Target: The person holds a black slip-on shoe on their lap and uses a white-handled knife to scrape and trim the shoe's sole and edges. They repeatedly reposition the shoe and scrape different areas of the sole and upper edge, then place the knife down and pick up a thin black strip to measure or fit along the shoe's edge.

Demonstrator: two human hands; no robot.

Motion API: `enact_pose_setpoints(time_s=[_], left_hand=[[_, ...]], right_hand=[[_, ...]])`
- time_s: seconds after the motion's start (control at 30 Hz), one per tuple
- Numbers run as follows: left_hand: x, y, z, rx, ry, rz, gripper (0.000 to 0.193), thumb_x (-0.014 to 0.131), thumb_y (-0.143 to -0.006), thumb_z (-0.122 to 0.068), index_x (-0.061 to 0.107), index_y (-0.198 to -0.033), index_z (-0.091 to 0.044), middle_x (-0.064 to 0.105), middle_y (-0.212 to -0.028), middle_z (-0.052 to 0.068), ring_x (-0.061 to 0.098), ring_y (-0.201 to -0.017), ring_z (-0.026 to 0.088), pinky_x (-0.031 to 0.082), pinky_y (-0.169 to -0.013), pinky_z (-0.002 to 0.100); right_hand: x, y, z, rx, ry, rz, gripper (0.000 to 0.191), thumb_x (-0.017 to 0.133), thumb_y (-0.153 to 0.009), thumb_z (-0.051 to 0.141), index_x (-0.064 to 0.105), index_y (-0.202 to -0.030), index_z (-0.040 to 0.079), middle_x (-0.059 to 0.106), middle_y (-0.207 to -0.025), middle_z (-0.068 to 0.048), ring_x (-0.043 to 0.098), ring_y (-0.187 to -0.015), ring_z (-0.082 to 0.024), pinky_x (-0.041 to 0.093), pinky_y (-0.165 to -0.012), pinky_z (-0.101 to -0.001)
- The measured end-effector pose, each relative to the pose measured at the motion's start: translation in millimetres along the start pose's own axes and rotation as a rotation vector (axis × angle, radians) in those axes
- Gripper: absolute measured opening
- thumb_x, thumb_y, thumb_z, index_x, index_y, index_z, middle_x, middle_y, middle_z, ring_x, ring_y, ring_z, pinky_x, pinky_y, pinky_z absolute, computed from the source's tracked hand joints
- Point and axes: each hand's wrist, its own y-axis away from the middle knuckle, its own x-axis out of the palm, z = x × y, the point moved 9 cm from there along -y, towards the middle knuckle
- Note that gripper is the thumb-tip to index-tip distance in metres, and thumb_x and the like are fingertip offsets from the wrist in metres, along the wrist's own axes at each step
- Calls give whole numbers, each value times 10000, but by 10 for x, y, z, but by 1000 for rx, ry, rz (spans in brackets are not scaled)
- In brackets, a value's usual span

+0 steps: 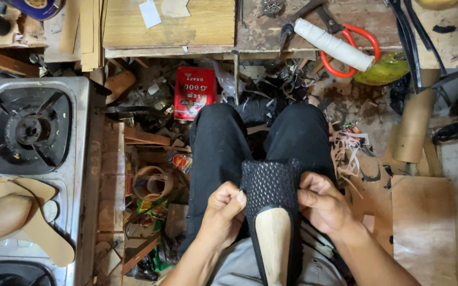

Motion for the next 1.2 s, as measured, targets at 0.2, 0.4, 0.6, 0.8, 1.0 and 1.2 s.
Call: enact_pose_setpoints(time_s=[0.2,0.4,0.6,0.8,1.0,1.2], left_hand=[[522,1,78,-301,267,401,499,835,-895,-300,642,-1263,-24,709,-1229,98,690,-1112,207,545,-1021,382],[984,193,281,-538,300,639,1063,797,-764,-675,470,-1509,9,612,-1441,195,604,-1347,319,467,-1192,435],[1111,80,181,-303,388,601,1002,772,-858,-673,462,-1518,16,639,-1353,211,646,-1205,352,519,-1060,478],[851,-481,-526,154,-45,240,804,830,-841,-589,568,-1334,-11,663,-1222,128,659,-1095,211,530,-998,407],[1443,-812,-1344,879,-1328,276,523,854,-796,-486,676,-1091,-92,679,-1264,197,678,-1116,332,555,-933,425],[1736,-994,-652,912,-2035,443,454,826,-748,-418,713,-1064,-111,622,-1292,237,617,-1137,397,514,-891,490]], right_hand=[[254,-127,68,59,-10,203,228,861,-814,109,749,-976,-6,767,-1026,-105,714,-917,-211,563,-838,-359],[70,-117,-18,155,-40,128,300,854,-773,81,759,-1035,-29,774,-939,-147,697,-612,-186,536,-474,-309],[-21,-86,-33,66,-76,32,279,808,-852,127,730,-1099,23,748,-943,-96,685,-662,-138,522,-506,-264],[7,312,358,-64,1231,-231,215,708,-873,141,712,-1071,56,745,-928,-81,707,-843,-201,569,-731,-316],[267,746,172,22,2006,-23,469,760,-767,354,663,-1131,76,711,-1044,-204,703,-852,-408,574,-691,-470],[-34,682,226,131,1867,-188,481,685,-837,292,648,-1276,98,755,-869,-126,748,-704,-308,588,-634,-419]])
